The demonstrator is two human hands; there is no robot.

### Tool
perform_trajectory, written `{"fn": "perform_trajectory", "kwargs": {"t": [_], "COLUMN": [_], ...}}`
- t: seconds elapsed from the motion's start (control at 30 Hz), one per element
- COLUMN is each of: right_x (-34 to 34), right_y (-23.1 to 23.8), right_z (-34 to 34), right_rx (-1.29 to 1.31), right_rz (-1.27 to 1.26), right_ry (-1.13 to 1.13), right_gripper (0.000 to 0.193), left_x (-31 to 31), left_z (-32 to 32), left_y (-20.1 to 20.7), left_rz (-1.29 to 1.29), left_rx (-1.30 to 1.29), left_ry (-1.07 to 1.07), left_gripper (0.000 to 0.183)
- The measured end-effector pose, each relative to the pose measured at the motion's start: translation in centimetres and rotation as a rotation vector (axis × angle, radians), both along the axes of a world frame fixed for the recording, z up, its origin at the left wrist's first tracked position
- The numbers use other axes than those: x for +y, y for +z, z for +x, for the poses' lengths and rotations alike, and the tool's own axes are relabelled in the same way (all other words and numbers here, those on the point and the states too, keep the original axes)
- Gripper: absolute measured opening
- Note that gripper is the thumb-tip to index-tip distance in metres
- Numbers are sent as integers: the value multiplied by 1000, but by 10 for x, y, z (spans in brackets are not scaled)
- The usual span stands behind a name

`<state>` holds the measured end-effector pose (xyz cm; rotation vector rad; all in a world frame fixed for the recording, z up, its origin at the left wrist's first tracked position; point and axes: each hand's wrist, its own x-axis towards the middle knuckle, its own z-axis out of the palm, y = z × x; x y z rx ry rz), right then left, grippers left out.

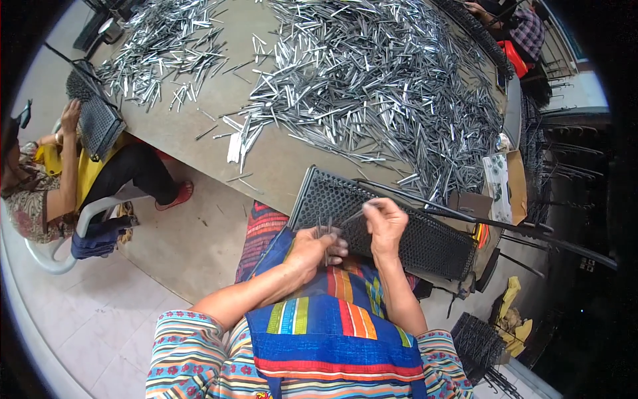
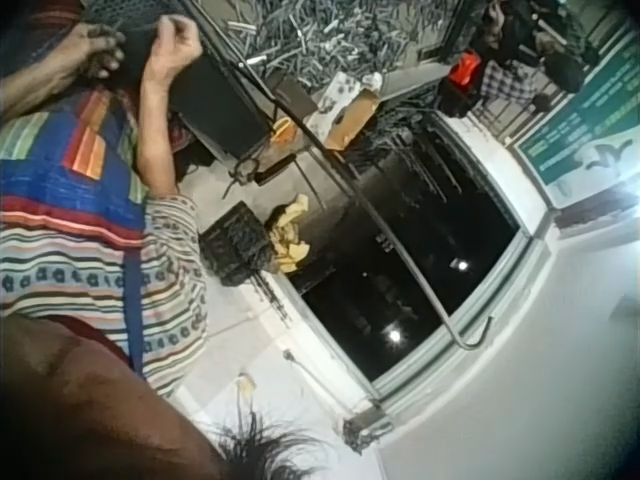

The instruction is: Inserting small metal pins into a perforated metal grid or mesh sheet.

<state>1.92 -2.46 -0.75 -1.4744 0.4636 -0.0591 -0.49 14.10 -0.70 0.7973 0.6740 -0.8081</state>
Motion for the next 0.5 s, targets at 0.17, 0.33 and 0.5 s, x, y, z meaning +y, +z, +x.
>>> {"fn": "perform_trajectory", "kwargs": {"t": [0.17, 0.33, 0.5], "right_x": [-3, -2, -3], "right_y": [-11, -15, -10], "right_z": [12, 11, 14], "right_rx": [-264, -314, -342], "right_rz": [-512, -610, -701], "right_ry": [-76, -82, -37], "right_gripper": [6, 8, 9], "left_x": [3, 9, 13], "left_z": [-22, -33, -31], "left_y": [0, -5, 0], "left_rz": [-23, 25, 96], "left_rx": [-74, -402, -465], "left_ry": [-232, -459, -435], "left_gripper": [22, 22, 19]}}
